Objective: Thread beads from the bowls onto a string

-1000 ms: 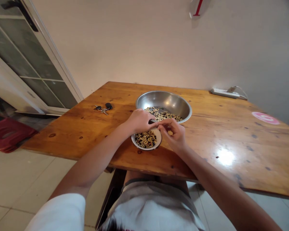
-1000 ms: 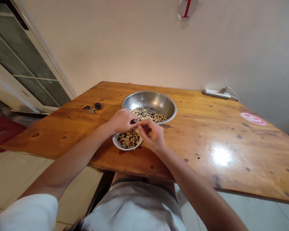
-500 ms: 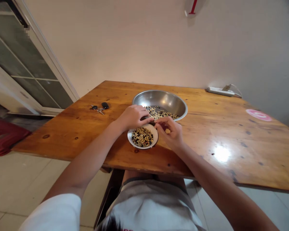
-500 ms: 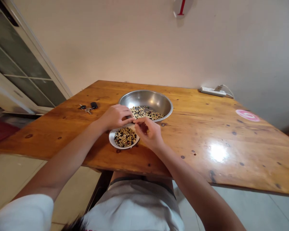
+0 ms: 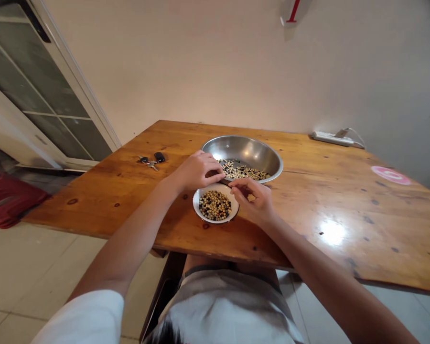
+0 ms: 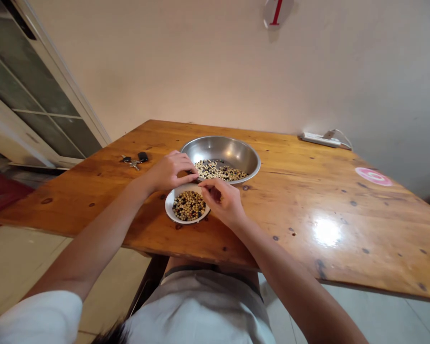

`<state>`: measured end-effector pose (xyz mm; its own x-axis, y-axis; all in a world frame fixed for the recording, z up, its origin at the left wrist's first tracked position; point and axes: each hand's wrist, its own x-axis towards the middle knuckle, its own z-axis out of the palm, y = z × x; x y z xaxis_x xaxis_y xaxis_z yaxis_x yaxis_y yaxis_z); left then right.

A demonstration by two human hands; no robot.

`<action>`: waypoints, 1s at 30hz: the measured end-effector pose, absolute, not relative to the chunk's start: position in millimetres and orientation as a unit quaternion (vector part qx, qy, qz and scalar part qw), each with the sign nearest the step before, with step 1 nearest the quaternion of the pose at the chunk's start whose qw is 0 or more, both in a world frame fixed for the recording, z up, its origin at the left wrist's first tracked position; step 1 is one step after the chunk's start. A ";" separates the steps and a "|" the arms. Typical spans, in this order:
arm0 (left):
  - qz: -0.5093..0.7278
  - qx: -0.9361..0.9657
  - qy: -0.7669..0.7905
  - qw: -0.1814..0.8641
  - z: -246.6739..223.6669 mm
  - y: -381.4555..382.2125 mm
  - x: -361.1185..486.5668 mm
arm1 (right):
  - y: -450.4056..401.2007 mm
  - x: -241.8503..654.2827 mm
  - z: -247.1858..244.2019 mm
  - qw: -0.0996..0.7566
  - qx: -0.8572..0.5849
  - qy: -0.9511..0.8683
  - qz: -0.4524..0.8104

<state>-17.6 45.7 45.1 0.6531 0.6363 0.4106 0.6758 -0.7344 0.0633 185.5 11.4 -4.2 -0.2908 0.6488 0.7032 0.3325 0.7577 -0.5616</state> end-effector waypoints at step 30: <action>-0.377 -0.821 -0.377 -0.205 47.5 41.9 -18.6 | 8.8 183.1 -6.3 0.529 -0.306 -0.758 0.227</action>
<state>-18.6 41.9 47.5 0.4310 0.7738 0.4643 0.4640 -0.6313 0.6215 183.1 8.8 -6.3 -0.2535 0.7048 0.6626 0.2249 0.7091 -0.6683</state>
